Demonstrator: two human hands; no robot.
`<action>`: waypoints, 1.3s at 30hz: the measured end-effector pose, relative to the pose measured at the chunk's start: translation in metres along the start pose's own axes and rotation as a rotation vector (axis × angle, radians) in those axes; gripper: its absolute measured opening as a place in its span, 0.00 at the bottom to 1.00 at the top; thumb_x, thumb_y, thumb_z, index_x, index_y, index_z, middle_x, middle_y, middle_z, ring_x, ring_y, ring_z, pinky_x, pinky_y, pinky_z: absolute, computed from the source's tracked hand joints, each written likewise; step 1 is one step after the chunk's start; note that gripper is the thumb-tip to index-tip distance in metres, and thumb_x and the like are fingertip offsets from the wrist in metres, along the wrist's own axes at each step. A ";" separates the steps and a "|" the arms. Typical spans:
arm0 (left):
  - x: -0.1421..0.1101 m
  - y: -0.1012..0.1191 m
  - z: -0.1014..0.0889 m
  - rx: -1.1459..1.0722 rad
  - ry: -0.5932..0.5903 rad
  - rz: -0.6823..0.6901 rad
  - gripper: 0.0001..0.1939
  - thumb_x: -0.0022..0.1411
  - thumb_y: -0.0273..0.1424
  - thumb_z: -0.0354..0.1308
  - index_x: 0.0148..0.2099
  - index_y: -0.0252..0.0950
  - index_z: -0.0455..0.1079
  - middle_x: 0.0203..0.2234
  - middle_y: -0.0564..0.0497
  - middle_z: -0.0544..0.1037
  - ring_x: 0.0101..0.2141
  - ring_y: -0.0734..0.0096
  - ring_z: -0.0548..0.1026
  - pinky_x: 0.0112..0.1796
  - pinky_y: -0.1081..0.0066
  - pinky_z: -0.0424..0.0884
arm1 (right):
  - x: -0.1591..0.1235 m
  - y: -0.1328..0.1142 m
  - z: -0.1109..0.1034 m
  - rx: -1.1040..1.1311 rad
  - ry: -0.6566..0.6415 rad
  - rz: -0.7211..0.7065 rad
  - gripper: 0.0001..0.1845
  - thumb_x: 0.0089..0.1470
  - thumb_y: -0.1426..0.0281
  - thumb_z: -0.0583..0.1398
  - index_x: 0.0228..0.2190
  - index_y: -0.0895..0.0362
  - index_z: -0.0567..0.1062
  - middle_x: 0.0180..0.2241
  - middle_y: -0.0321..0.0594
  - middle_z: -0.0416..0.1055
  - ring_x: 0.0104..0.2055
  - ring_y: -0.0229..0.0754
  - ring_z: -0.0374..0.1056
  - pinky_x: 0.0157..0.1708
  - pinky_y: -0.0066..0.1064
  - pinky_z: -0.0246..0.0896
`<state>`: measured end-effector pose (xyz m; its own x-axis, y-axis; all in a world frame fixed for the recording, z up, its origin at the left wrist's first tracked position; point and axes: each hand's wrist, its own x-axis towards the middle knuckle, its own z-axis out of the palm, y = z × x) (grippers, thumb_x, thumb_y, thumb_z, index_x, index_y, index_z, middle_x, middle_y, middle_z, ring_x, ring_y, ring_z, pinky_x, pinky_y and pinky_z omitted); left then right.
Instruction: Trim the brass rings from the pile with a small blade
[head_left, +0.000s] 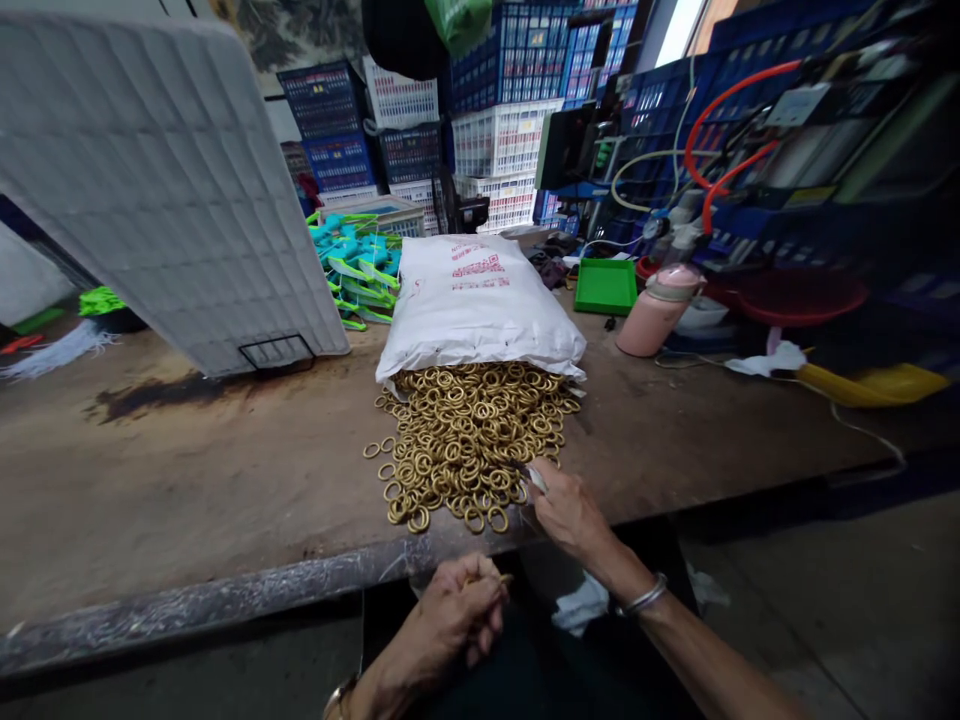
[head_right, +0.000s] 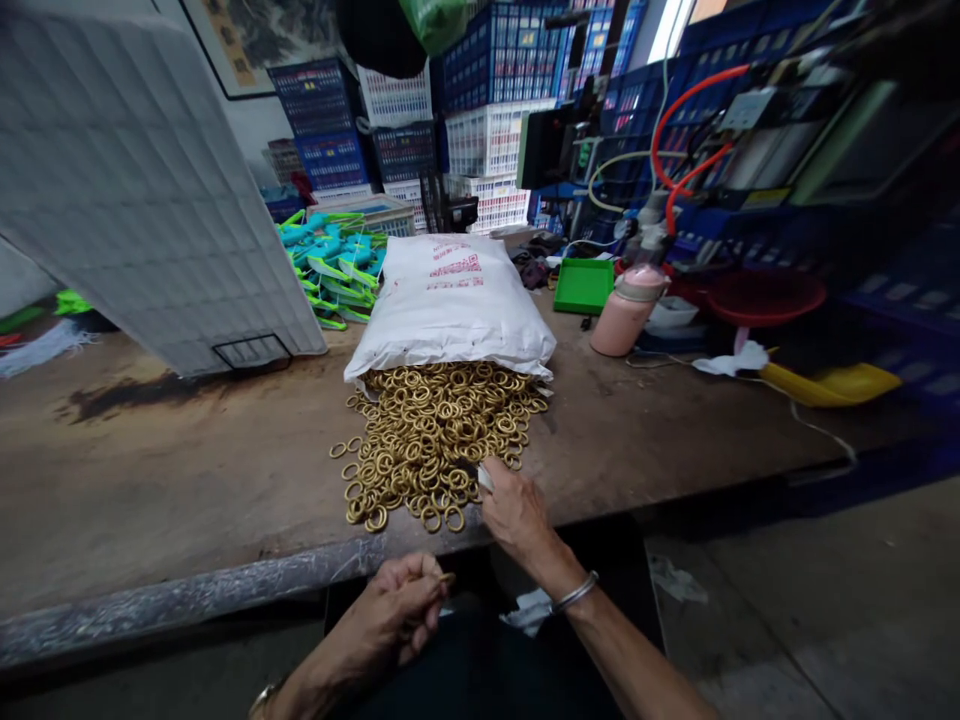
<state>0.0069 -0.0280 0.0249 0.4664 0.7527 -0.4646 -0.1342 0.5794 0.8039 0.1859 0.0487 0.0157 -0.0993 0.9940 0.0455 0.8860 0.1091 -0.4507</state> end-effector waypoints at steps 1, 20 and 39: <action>0.002 -0.009 -0.004 -0.068 0.015 -0.052 0.13 0.50 0.40 0.57 0.27 0.34 0.62 0.15 0.56 0.66 0.12 0.84 0.58 0.12 0.82 0.48 | -0.004 0.002 0.003 0.032 -0.005 -0.003 0.07 0.49 0.75 0.49 0.26 0.56 0.65 0.21 0.36 0.66 0.23 0.36 0.60 0.23 0.26 0.43; 0.064 -0.082 -0.015 -0.509 0.328 -0.184 0.02 0.51 0.20 0.52 0.29 0.30 0.64 0.25 0.48 0.70 0.26 0.71 0.70 0.34 0.63 0.67 | -0.031 -0.020 0.034 -0.173 -0.026 0.063 0.05 0.50 0.72 0.53 0.33 0.55 0.65 0.28 0.40 0.71 0.29 0.42 0.67 0.24 0.29 0.41; 0.010 -0.036 -0.005 0.025 0.207 0.268 0.17 0.52 0.44 0.54 0.29 0.33 0.63 0.16 0.58 0.62 0.14 0.84 0.57 0.14 0.81 0.53 | -0.066 -0.030 0.027 0.099 -0.071 -0.217 0.07 0.45 0.77 0.50 0.29 0.55 0.64 0.23 0.33 0.66 0.26 0.37 0.62 0.26 0.25 0.47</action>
<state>0.0123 -0.0402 -0.0107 0.2293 0.9264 -0.2987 -0.2052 0.3460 0.9155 0.1543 -0.0204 0.0023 -0.3168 0.9442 0.0895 0.7924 0.3154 -0.5222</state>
